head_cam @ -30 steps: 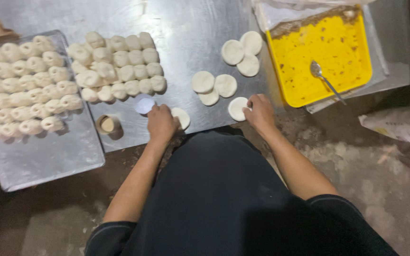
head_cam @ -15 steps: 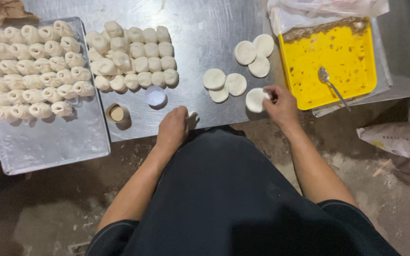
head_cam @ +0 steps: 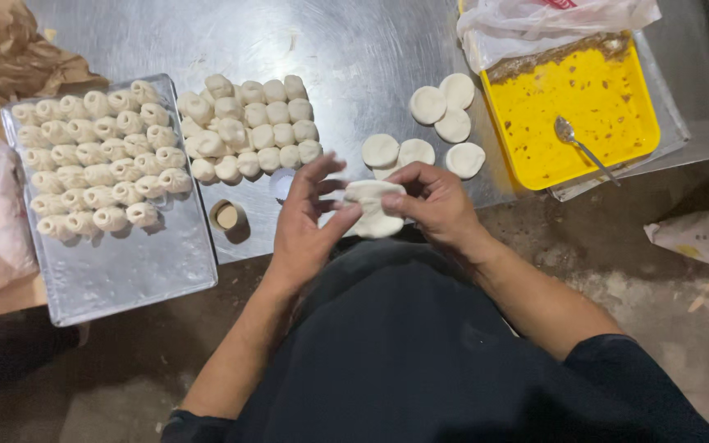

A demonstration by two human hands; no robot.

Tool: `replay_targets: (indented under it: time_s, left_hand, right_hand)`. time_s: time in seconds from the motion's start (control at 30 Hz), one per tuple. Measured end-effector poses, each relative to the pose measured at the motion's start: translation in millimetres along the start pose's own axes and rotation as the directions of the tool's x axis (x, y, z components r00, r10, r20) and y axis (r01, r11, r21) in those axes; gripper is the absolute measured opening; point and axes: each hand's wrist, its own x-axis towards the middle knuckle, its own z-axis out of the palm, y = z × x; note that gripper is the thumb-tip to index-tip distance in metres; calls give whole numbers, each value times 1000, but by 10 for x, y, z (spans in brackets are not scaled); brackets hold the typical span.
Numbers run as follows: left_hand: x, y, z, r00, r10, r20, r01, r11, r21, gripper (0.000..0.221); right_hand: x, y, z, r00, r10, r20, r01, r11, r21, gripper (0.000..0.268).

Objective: The person flattens small pieces of dough, fills them with a dark mixture using a spoon, and pleats the dough into filled buns.

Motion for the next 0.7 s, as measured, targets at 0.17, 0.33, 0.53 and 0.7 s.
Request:
replay_targets:
  time_s: [0.17, 0.33, 0.53, 0.7]
  left_hand:
    - [43, -457, 163, 946, -209, 247, 315, 769, -557, 55]
    - [1, -830, 341, 933, -325, 154, 359, 853, -378, 46]
    - [224, -1044, 878, 951, -308, 39, 310, 938, -156, 34]
    - [416, -1349, 1243, 933, -325, -153, 319, 946, -62, 32]
  right_hand:
    - [-54, -44, 129, 999, -41, -13, 36, 965, -258, 32]
    - [-200, -71, -32, 984, -177, -17, 118, 723, -681, 27]
    - [-333, -225, -729, 994, -109, 9, 89, 759, -644, 41]
    - [-589, -300, -1918, 971, -183, -152, 56, 796, -602, 39]
